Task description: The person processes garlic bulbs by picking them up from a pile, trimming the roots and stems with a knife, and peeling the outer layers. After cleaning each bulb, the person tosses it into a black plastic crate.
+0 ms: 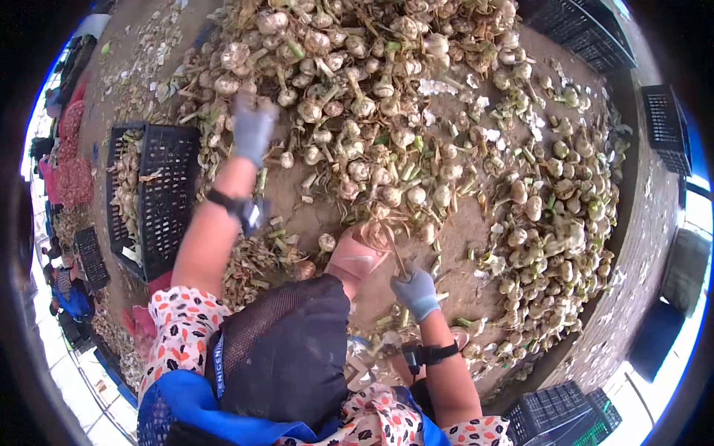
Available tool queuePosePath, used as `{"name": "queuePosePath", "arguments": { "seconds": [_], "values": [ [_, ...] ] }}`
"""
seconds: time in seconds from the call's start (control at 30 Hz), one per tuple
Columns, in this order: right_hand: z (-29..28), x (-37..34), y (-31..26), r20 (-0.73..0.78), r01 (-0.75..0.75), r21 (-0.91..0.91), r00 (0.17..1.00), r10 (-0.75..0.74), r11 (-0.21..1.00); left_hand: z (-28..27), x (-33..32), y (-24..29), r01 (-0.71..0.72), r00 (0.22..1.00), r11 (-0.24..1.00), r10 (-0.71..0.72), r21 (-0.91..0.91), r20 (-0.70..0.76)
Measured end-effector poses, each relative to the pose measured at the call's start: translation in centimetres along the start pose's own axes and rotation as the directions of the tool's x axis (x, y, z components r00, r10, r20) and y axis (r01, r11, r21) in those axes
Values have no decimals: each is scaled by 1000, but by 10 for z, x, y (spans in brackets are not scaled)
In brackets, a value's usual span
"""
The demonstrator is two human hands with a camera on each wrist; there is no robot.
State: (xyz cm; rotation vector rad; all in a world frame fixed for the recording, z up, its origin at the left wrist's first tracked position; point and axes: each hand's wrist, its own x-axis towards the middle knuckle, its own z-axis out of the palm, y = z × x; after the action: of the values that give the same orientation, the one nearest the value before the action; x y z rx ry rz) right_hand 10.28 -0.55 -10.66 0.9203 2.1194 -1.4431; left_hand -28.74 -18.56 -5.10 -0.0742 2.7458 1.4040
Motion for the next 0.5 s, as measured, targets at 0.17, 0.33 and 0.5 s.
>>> {"name": "queuePosePath", "arguments": {
  "seconds": [0.17,0.33,0.5],
  "values": [
    [-3,-10,4,75,-97,-20,992,98,995,-37,135,-88,148,956,955,-72,258,-283],
    [0,1,4,63,-29,-86,997,35,996,-10,131,-134,173,951,895,-261,411,169],
    [-19,4,-43,18,40,-134,999,-38,990,-3,-4,-40,41,885,996,-73,78,461]
  ]
}}
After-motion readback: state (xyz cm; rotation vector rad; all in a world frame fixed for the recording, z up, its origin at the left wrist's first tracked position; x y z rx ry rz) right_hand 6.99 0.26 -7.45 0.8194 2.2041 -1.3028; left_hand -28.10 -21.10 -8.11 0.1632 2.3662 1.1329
